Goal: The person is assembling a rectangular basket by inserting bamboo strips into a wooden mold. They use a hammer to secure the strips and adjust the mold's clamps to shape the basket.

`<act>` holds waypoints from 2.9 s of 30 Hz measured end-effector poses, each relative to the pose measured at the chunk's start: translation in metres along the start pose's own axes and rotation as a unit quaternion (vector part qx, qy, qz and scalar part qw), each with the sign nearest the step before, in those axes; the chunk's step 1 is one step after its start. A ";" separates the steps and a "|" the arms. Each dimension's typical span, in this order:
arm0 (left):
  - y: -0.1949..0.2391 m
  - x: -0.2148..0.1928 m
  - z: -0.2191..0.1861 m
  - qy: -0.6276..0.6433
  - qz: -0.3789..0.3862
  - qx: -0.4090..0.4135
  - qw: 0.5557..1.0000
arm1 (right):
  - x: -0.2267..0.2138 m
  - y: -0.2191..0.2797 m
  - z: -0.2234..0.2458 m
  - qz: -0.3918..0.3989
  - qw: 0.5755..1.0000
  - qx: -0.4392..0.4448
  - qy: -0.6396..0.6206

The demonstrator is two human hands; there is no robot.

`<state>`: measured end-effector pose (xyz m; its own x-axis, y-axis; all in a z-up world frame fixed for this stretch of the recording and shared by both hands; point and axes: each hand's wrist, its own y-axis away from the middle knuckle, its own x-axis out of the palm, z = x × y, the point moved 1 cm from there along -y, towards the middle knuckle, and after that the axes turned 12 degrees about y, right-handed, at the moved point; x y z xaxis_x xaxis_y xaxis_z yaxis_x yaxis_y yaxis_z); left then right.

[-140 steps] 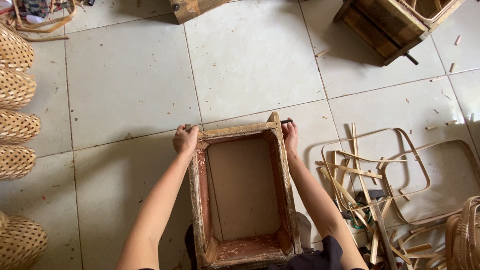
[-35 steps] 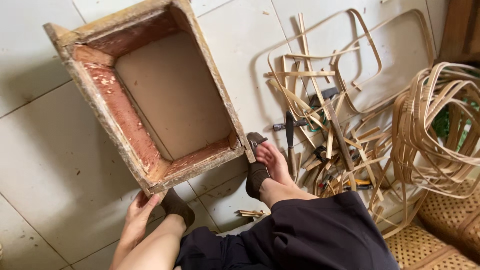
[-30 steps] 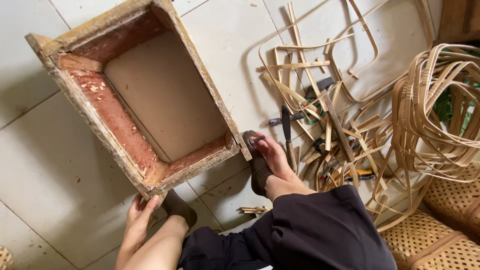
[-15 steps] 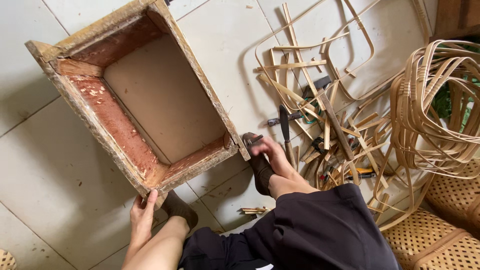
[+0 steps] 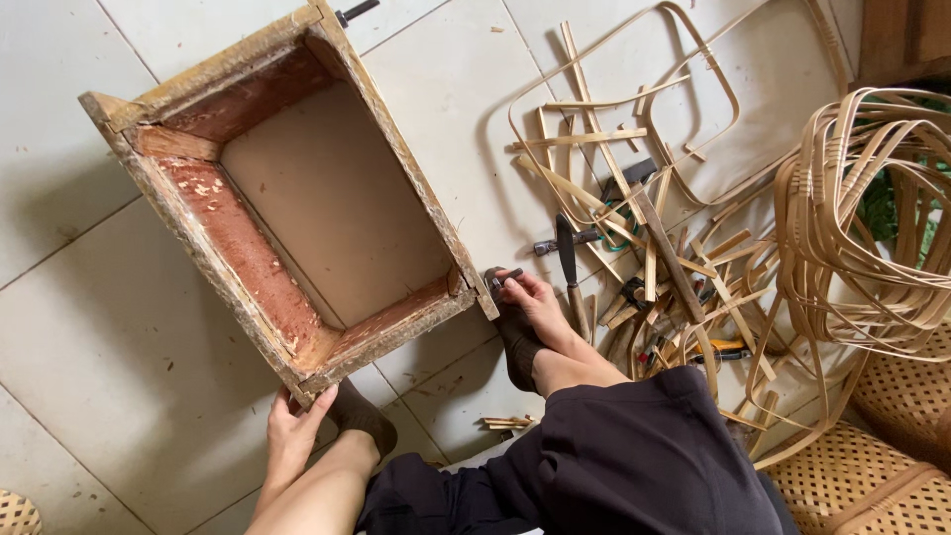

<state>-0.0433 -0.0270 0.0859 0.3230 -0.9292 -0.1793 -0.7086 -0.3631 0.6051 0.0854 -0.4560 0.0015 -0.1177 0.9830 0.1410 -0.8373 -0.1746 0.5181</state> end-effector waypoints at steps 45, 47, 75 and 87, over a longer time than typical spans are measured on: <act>-0.022 -0.010 0.006 0.021 -0.014 -0.102 0.994 | -0.006 -0.002 -0.004 -0.035 0.969 0.139 -0.200; -0.023 -0.014 0.010 0.022 -0.009 -0.103 0.994 | -0.007 -0.003 -0.002 -0.044 0.986 0.081 -0.141; -0.008 -0.018 0.003 0.195 0.119 -0.071 0.971 | -0.021 0.005 -0.021 0.044 0.985 0.082 -0.147; -0.005 -0.018 0.014 0.184 0.124 -0.070 0.973 | -0.020 0.009 -0.025 0.023 0.981 0.114 -0.156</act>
<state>-0.0541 -0.0093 0.0750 0.3751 -0.8899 0.2596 -0.7088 -0.0948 0.6990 0.0669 -0.4757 -0.0174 0.0461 0.9150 0.4007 -0.6890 -0.2613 0.6760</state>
